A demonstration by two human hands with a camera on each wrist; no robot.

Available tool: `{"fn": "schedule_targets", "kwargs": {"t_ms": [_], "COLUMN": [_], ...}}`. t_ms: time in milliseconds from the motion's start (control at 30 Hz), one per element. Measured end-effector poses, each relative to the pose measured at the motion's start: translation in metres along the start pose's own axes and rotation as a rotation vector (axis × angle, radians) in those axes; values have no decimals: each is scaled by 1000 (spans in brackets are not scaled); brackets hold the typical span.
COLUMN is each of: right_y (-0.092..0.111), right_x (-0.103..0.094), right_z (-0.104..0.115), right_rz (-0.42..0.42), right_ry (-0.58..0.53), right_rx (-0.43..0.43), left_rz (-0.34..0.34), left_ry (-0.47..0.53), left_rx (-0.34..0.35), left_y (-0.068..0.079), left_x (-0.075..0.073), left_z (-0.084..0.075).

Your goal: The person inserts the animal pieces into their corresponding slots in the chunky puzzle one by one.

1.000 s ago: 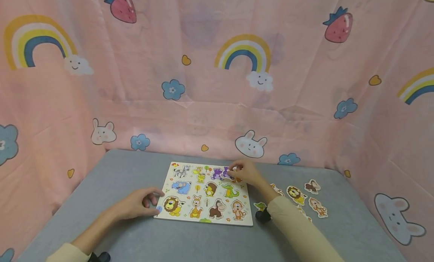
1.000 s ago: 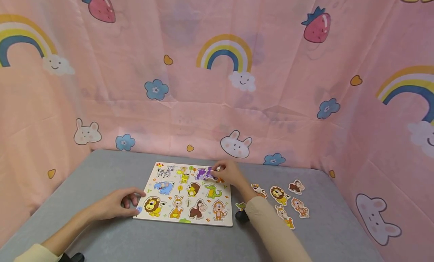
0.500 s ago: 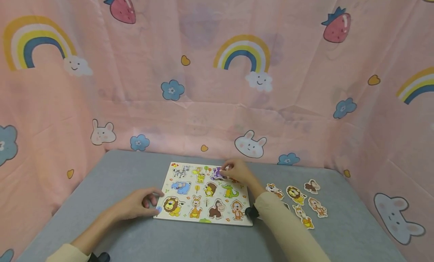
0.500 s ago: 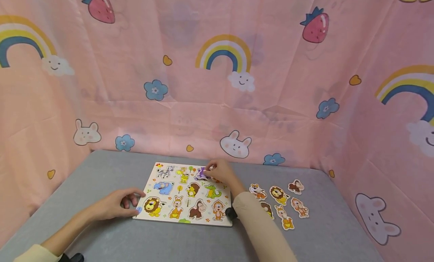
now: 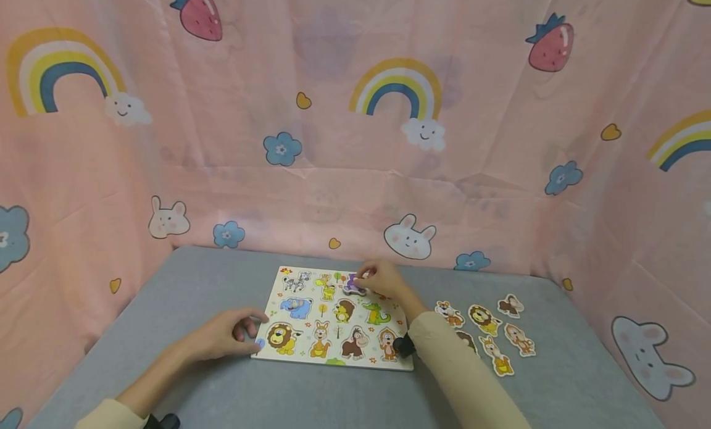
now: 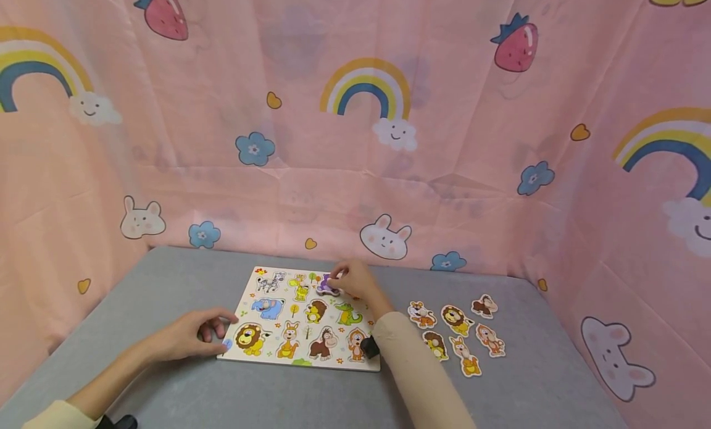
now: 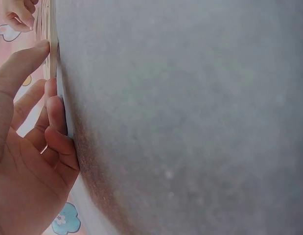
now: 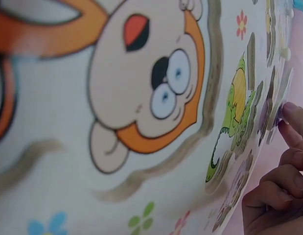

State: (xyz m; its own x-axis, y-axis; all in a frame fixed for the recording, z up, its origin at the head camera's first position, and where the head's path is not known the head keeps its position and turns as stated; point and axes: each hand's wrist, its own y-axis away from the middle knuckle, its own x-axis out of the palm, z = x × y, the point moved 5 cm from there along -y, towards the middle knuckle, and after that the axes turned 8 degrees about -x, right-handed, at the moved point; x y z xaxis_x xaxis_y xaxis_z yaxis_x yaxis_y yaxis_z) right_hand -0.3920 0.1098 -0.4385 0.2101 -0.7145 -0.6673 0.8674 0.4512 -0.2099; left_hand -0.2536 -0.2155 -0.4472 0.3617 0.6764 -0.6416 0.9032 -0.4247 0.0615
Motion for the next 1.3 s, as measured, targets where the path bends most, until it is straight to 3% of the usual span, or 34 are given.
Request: {"fn": "schedule_targets", "kwargs": {"t_ms": [267,733,1300], "right_y": [1,1,3], "right_x": [-1,4,5], "right_z": [5,-5,-4], "right_rz": [-7,-27,-45], "right_ry": [5,12,45], "right_rx": [-31,63,51], "left_rz": [-6,-13,-19], "left_ry": [9,-3,7], "left_rx": [-7,-4,5], "left_y": [0,0,0], "left_x": [0,1,1], "left_z": [-1,0,1]}}
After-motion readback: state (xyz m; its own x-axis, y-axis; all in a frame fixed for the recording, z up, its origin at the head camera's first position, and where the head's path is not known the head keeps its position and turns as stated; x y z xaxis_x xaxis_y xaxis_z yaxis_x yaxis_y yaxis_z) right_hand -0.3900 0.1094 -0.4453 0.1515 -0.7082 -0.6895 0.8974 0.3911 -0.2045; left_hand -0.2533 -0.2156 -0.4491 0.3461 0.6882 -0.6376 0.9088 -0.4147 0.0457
